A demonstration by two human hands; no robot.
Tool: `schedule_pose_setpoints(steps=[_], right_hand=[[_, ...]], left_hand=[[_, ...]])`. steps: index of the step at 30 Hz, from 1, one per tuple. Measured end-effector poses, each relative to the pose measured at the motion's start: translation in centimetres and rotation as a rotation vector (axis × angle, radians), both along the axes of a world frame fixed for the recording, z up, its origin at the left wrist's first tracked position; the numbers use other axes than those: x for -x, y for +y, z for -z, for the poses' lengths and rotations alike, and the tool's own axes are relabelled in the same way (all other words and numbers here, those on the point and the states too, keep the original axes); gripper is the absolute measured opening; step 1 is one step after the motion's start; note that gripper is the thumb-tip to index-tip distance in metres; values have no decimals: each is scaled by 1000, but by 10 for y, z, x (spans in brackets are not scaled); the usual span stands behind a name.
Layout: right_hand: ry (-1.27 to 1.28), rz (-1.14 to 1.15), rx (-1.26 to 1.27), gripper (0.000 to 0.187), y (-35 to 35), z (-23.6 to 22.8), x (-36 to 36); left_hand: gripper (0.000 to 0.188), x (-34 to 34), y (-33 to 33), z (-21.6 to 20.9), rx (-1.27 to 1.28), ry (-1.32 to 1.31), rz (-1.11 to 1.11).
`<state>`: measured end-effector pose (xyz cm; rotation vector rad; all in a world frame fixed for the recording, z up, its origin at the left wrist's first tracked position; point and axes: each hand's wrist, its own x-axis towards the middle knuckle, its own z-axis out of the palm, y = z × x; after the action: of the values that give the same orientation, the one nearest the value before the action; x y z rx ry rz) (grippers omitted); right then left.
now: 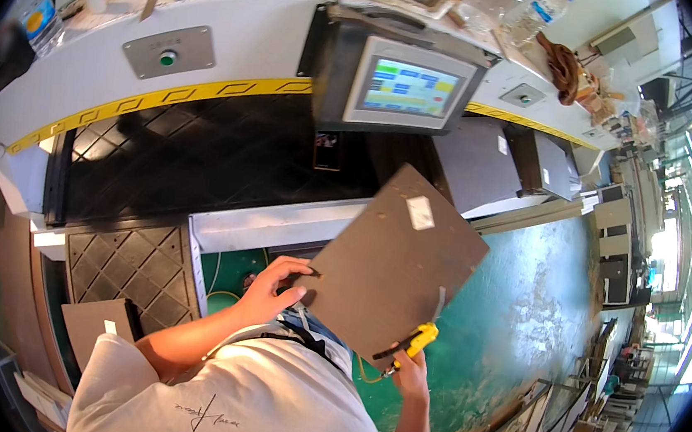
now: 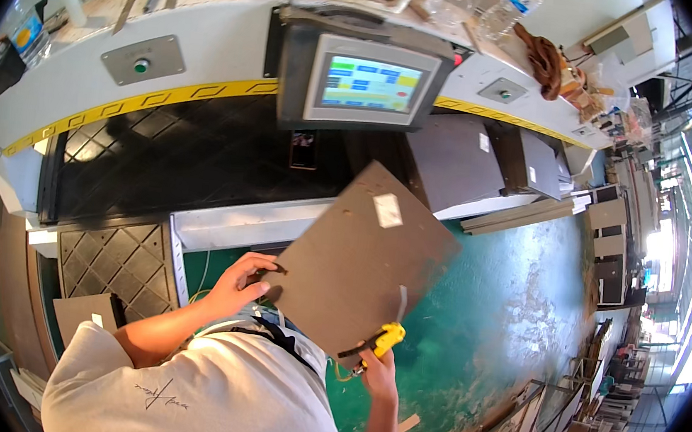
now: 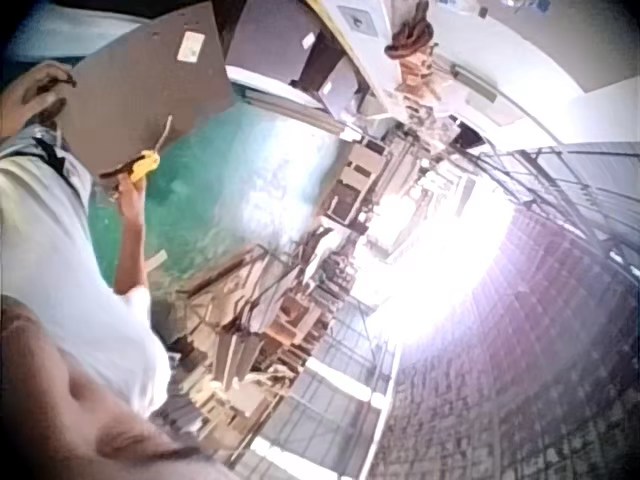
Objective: The person uses a yellow handheld air gun to blow air onto the surface of dark rectangular panels. They handle the panels one at a time, picking them up, positioning them on a machine platform, and blowing air across them before moving them to a stack.
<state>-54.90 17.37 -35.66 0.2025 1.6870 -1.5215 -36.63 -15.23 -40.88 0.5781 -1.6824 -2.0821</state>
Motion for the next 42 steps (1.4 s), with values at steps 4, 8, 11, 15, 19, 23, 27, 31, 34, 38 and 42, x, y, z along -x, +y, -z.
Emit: schedule_pose_setpoints(steps=[4, 8, 11, 15, 19, 23, 27, 31, 34, 38, 42], right_hand=[[100, 348, 217, 22, 44, 13, 22], [224, 463, 342, 26, 58, 11, 100], [281, 655, 337, 28, 68, 4, 184], [333, 670, 421, 35, 98, 26, 312], [334, 765, 394, 31, 107, 28, 423], [340, 716, 403, 21, 106, 36, 519], [310, 693, 402, 15, 82, 40, 587], [245, 584, 330, 22, 80, 76, 685], [302, 436, 162, 24, 31, 64, 739], [544, 347, -71, 33, 1, 53, 788], [621, 389, -132, 38, -3, 54, 814]], left_hand=[[32, 85, -10, -41, 117, 76, 272], [28, 152, -5, -34, 125, -18, 290], [23, 186, 8, 5, -57, -82, 217], [20, 211, 31, 74, -101, -208, 78], [22, 211, 64, 109, -111, -476, -168], [31, 208, 84, 112, 230, -709, -121], [34, 211, 94, 101, 311, -785, -61], [35, 217, 95, 98, 395, -889, 35], [40, 209, 94, 101, 302, -987, 25], [40, 185, 100, 128, 283, -985, -132], [42, 165, 123, 140, 191, -984, -363]])
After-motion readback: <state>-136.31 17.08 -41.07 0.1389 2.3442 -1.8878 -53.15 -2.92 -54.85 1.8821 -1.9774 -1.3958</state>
